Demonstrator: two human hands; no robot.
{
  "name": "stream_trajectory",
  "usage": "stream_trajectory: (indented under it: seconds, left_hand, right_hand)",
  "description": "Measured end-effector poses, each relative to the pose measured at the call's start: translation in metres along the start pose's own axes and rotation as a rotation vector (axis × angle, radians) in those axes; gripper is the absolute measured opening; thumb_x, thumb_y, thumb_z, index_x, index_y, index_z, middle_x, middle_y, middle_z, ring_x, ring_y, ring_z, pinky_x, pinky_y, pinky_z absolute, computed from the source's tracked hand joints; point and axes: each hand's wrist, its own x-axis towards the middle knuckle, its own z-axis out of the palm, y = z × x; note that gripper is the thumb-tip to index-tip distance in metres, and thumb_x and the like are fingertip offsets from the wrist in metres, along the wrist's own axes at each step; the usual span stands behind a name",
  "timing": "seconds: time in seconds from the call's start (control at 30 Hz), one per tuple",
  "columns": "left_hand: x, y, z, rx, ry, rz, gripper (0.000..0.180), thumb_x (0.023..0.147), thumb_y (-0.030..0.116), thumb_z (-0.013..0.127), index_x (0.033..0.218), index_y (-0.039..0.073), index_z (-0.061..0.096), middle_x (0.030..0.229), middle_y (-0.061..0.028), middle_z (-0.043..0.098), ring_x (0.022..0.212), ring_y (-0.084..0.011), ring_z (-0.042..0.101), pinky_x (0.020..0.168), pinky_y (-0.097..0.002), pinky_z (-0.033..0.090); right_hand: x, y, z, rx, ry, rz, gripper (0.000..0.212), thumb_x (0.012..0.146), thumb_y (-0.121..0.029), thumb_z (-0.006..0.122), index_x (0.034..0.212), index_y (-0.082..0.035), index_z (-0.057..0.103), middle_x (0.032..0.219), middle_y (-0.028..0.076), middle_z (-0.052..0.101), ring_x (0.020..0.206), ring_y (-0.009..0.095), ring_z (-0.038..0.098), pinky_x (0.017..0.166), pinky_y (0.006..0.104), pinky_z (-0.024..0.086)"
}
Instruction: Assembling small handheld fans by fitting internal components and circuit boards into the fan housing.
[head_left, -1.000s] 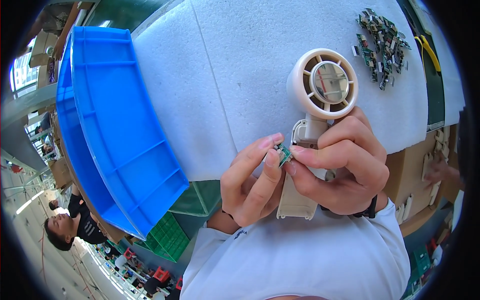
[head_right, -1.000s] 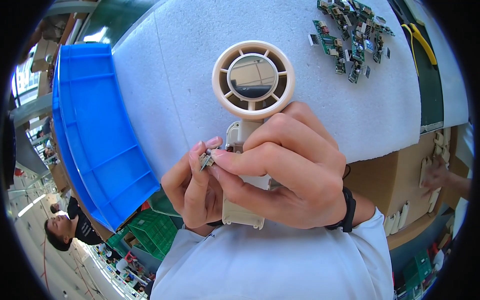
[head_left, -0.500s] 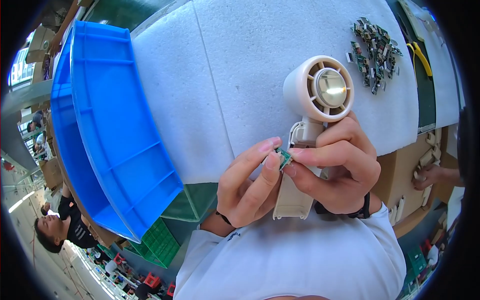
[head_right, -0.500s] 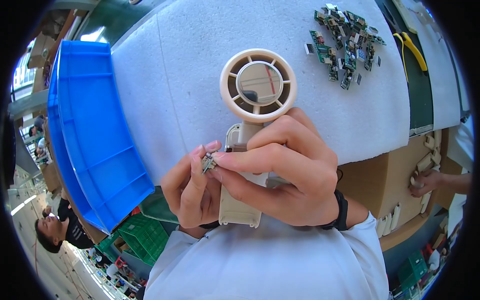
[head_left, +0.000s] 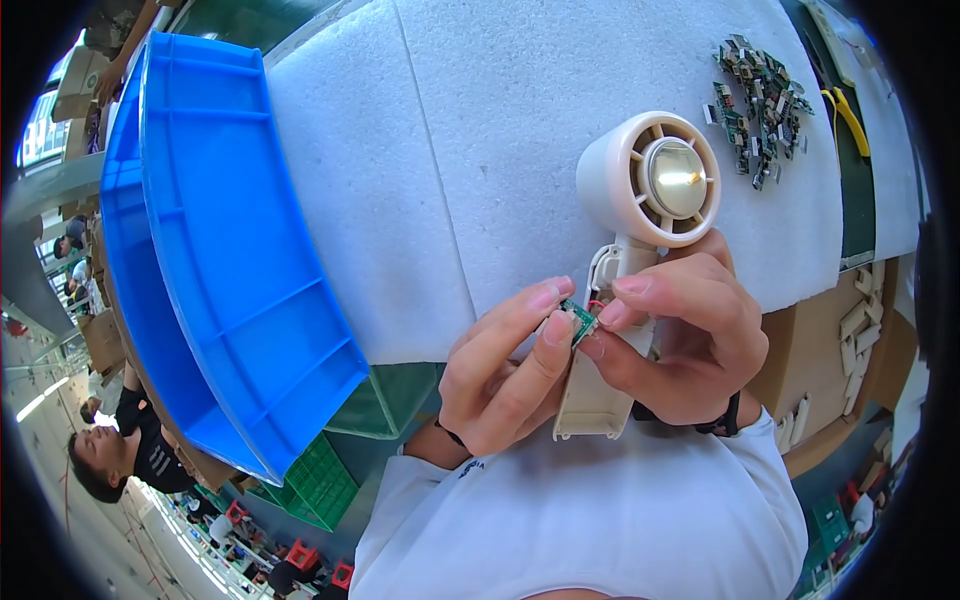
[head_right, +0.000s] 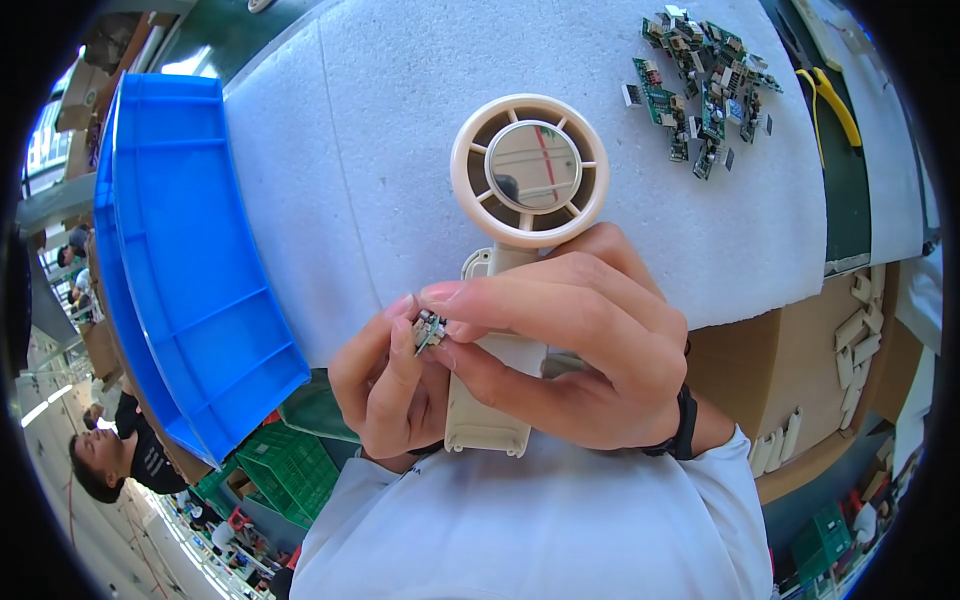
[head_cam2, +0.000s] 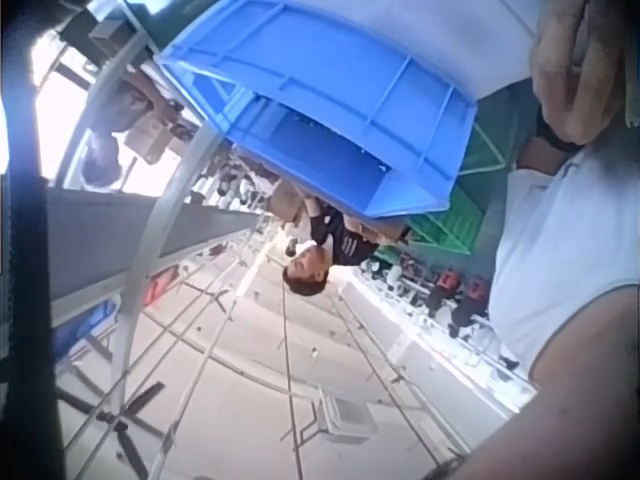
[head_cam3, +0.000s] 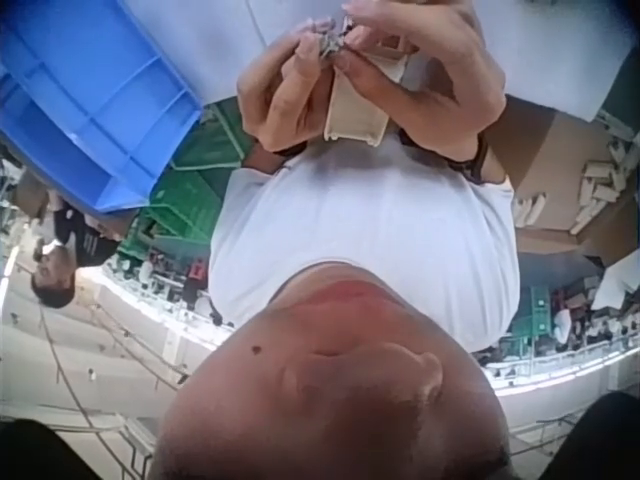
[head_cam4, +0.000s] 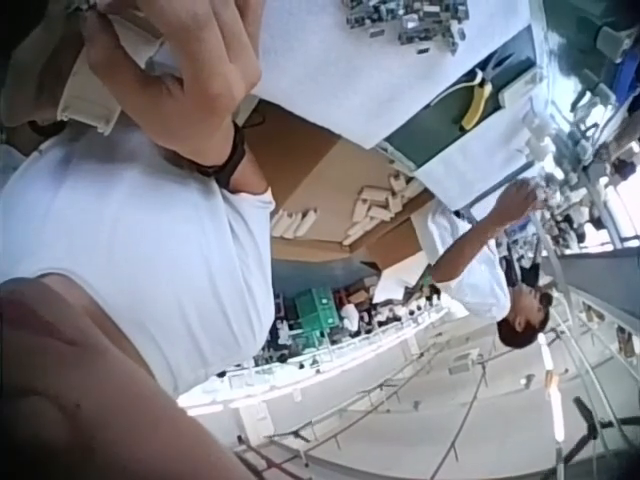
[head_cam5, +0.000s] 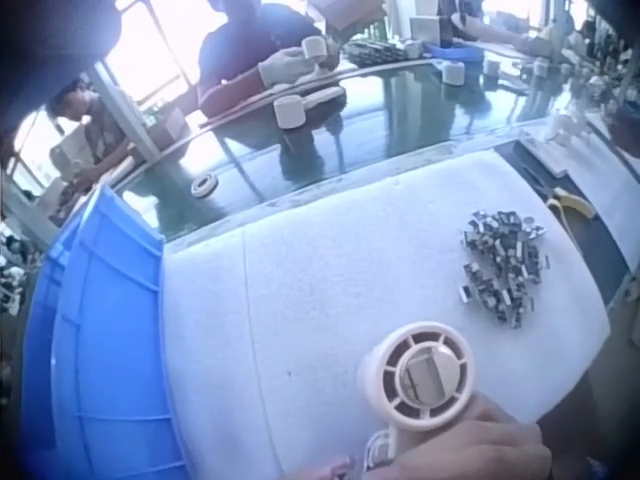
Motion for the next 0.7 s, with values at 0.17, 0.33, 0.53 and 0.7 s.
stream_trajectory:
  seconds: [0.17,0.33,0.53,0.7]
  left_hand:
    - [-0.0013,-0.0014,0.0007,0.002,0.013,0.019,0.038,0.074,-0.010,0.078,0.110,-0.012,0.065,0.113,-0.0251,0.058,0.092,-0.0388,0.070,0.080,-0.0386,0.064]
    - [-0.0008,-0.0012,-0.0022,0.013,-0.016,0.021,0.037,0.075,-0.010,0.078,0.110,-0.012,0.065,0.113,-0.0250,0.058,0.092,-0.0386,0.070,0.080,-0.0390,0.064]
    - [-0.0016,-0.0008,-0.0002,0.015,-0.011,0.020,0.035,0.076,-0.010,0.076,0.109,-0.012,0.064,0.112,-0.0250,0.058,0.091,-0.0388,0.070,0.080,-0.0394,0.064]
    - [-0.0062,-0.0023,0.0034,-0.009,0.028,0.029,0.032,0.076,-0.012,0.074,0.107,-0.013,0.064,0.111,-0.0255,0.058,0.090,-0.0397,0.070,0.079,-0.0409,0.064]
  right_hand:
    - [-0.0003,0.0010,0.0007,0.001,-0.006,-0.008,0.043,0.069,0.001,0.082,0.109,-0.003,0.065,0.084,0.004,0.071,0.077,0.016,0.064,0.087,0.0328,0.044]
    - [-0.0004,0.0020,-0.0004,0.016,-0.011,-0.010,0.043,0.068,0.002,0.082,0.108,-0.003,0.065,0.084,0.004,0.071,0.078,0.017,0.065,0.089,0.0339,0.045]
    - [-0.0014,0.0009,0.0006,0.017,0.005,0.011,0.041,0.068,0.000,0.084,0.105,-0.005,0.067,0.084,0.004,0.071,0.078,0.018,0.065,0.089,0.0357,0.046]
    - [-0.0048,-0.0004,-0.0008,0.007,0.012,0.025,0.038,0.067,-0.001,0.086,0.101,-0.008,0.069,0.084,0.004,0.071,0.079,0.020,0.066,0.091,0.0390,0.047]
